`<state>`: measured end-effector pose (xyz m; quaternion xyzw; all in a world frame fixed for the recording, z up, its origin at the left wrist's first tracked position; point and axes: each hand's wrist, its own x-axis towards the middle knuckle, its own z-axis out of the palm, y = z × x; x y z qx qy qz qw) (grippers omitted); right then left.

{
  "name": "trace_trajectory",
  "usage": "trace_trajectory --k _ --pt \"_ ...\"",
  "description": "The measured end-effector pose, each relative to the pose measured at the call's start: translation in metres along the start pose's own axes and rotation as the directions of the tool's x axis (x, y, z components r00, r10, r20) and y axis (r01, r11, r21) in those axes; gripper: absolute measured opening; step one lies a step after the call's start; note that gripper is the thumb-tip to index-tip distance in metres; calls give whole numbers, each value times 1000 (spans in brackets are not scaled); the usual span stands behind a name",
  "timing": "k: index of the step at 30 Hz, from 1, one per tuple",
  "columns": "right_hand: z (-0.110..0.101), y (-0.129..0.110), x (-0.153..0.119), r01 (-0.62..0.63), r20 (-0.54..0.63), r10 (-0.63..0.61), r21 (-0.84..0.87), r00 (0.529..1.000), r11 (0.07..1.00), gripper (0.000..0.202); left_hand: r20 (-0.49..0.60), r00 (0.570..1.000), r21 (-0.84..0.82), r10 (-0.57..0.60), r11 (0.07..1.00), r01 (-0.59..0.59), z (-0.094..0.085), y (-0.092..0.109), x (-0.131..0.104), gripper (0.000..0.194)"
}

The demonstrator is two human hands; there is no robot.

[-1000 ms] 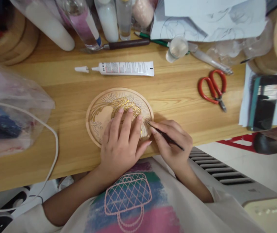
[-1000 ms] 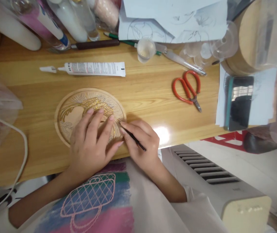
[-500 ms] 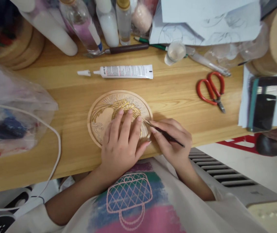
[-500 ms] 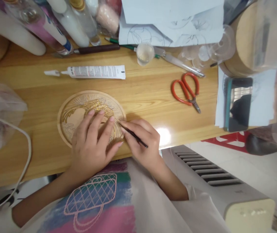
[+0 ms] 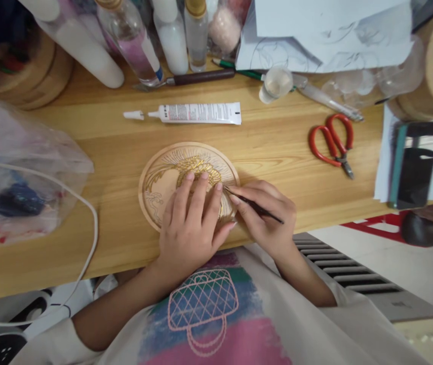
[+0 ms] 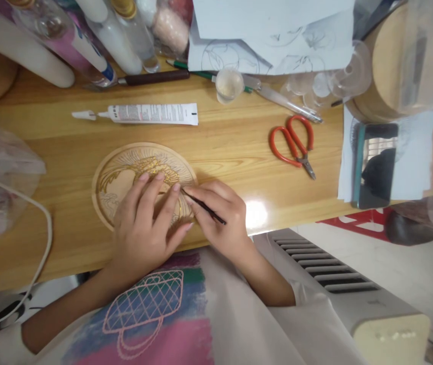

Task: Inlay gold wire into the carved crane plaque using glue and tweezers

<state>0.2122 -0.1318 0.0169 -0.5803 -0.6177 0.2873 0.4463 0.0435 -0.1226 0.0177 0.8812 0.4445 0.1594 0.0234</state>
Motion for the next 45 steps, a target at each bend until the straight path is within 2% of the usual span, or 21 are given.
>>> trace_trajectory --k 7,13,18,37,45 --pt "-2 0 1 13 17 -13 1 1000 1000 25 8 1000 5 -5 1000 5 0 0 0 57" --pt "-12 3 7 15 129 -24 72 991 997 29 4 1000 19 22 1000 -22 -1 0 2 56" --pt "-16 7 11 21 166 -34 81 986 996 29 21 1000 29 17 999 -17 -2 0 3 56" --pt "-17 9 17 -18 177 -5 129 984 991 24 38 999 14 13 1000 -13 -3 0 2 57" --pt "-16 10 16 -15 134 -3 129 991 992 22 15 1000 -9 13 1000 -13 -1 -2 0 56"
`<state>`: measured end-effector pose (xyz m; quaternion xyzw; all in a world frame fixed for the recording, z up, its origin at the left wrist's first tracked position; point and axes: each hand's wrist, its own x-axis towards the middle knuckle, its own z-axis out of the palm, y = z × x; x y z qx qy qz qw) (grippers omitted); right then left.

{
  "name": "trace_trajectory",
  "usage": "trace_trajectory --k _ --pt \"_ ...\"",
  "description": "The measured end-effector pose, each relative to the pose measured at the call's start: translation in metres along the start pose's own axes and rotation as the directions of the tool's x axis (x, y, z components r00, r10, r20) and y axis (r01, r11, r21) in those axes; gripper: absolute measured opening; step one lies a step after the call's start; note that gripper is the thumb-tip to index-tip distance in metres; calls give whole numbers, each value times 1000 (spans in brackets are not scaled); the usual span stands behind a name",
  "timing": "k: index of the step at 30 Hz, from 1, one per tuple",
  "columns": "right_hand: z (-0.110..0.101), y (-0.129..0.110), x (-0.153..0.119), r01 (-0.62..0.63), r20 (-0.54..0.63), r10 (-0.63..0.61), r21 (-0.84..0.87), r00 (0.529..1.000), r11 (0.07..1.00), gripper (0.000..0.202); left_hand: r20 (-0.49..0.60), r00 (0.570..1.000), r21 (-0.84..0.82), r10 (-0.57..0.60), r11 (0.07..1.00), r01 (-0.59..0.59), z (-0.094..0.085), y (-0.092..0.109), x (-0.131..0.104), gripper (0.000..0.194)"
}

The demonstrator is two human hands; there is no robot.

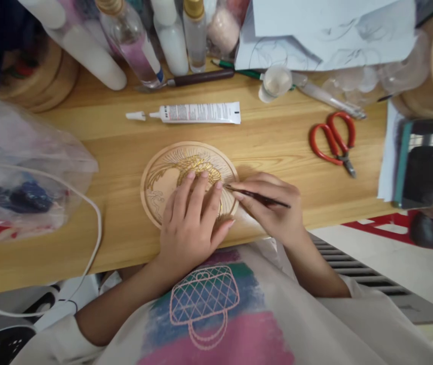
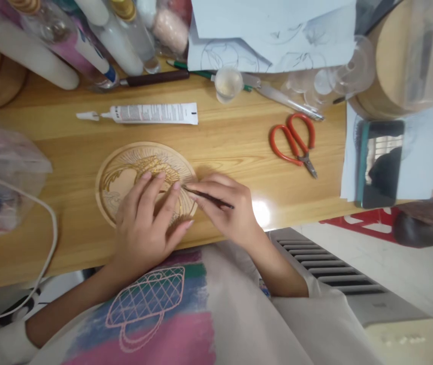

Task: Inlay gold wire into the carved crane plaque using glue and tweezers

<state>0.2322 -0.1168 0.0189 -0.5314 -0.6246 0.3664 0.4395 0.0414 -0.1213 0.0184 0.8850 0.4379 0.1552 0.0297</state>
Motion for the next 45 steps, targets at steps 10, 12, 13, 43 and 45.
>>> trace_trajectory --k 10,12,13,43,45 --pt "-5 -4 -15 -40 -126 30 -71 992 997 18 -8 1000 -21 10 1000 -11 2 -1 -1 56" --pt "-5 -3 -17 -35 -133 26 -66 991 997 19 -9 1000 -33 5 999 -5 2 -1 -2 57" --pt "-4 -3 -17 -33 -136 24 -61 990 998 19 -8 1000 -39 0 999 0 3 -1 -2 56" --pt "-2 0 -15 64 -59 -67 -47 996 997 17 -28 999 -73 -31 997 29 3 -1 -4 64" --pt "-1 1 -15 65 -54 -67 -43 996 997 18 -33 998 -86 -46 995 43 4 -1 -4 66"
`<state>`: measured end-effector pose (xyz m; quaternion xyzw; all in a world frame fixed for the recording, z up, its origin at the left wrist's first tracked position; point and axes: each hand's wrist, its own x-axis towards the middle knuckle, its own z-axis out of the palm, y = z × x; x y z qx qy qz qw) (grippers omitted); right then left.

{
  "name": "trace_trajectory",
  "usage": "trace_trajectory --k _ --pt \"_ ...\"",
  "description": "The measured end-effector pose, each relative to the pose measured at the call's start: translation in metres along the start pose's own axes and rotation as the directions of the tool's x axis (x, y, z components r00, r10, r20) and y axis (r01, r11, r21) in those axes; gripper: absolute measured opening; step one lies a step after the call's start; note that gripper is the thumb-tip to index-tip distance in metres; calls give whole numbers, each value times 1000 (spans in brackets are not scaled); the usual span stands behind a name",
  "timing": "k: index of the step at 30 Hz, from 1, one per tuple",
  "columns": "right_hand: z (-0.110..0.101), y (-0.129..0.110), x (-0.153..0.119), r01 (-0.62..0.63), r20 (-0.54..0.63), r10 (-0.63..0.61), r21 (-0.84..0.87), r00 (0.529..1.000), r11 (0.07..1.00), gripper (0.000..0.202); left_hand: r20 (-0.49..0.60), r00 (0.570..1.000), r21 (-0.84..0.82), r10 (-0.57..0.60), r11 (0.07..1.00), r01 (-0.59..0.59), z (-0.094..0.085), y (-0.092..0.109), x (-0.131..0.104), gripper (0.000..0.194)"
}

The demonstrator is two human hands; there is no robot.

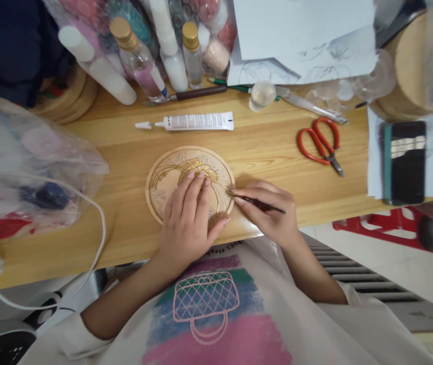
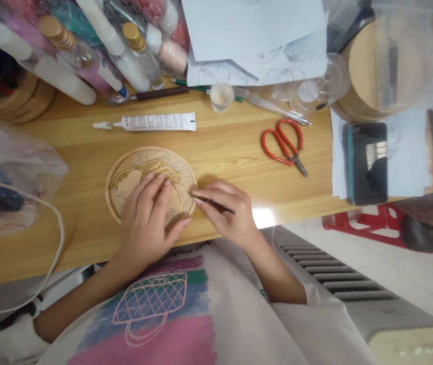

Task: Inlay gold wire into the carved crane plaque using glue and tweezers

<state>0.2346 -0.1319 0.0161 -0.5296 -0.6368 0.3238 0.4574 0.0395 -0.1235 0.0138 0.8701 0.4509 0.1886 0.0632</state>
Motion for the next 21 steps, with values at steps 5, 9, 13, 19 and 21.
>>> trace_trajectory --k 5,9,13,19,21 --pt "0 1 -1 10 0 -10 2 1000 1000 17 -6 1000 -5 0 1000 0 0 0 0 66" --pt "0 1 -1 8 7 -8 -1 1000 1000 17 -7 1000 27 17 999 -17 -1 0 0 62" --pt "-1 1 0 10 4 -10 -8 1000 1000 17 -8 1000 19 18 1000 -17 -1 0 0 60" --pt "-1 0 -1 6 0 -6 -21 1000 1000 16 37 999 22 26 999 -27 -1 0 -1 54" --pt "-1 0 -1 7 -1 -7 -19 1000 1000 16 48 999 20 19 1000 -20 -1 0 -1 55"
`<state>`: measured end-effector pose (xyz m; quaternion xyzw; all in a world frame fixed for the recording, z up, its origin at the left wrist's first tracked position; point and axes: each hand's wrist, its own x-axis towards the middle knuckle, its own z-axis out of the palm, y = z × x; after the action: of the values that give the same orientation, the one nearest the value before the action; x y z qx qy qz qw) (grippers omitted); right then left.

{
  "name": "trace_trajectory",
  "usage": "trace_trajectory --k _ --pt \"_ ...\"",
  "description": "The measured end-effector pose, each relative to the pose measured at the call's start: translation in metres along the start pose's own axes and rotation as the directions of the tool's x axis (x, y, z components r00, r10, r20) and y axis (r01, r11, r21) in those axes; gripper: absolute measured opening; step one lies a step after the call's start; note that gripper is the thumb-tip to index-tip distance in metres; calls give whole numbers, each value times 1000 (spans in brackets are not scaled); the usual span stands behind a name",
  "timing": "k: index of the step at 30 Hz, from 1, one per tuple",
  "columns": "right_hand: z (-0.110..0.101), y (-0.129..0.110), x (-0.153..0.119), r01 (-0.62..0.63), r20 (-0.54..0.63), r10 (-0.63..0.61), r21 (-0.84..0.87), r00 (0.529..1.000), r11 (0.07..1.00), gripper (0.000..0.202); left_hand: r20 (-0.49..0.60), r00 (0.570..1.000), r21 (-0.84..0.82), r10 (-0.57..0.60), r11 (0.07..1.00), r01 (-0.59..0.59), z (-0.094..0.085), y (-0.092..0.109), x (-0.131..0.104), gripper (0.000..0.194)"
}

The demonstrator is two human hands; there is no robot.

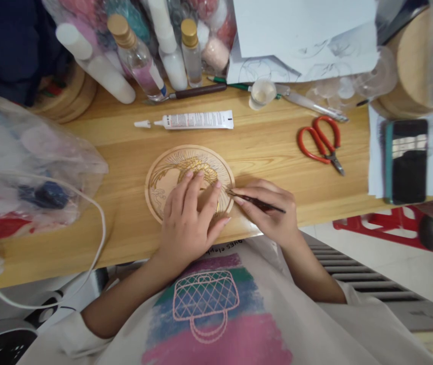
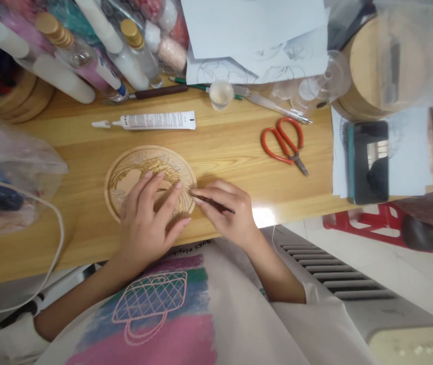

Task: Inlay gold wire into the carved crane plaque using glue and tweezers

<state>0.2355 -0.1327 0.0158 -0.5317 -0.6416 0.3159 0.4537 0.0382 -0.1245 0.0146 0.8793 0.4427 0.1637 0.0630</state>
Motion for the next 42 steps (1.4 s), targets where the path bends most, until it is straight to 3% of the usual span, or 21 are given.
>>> trace_trajectory --k 28,42 --pt "1 1 0 13 7 -13 32 1000 999 18 -20 1000 51 -1 999 2 0 1 4 65" --pt "1 0 0 2 -2 -2 22 1000 1000 19 13 1000 49 12 999 -13 -2 2 3 55"
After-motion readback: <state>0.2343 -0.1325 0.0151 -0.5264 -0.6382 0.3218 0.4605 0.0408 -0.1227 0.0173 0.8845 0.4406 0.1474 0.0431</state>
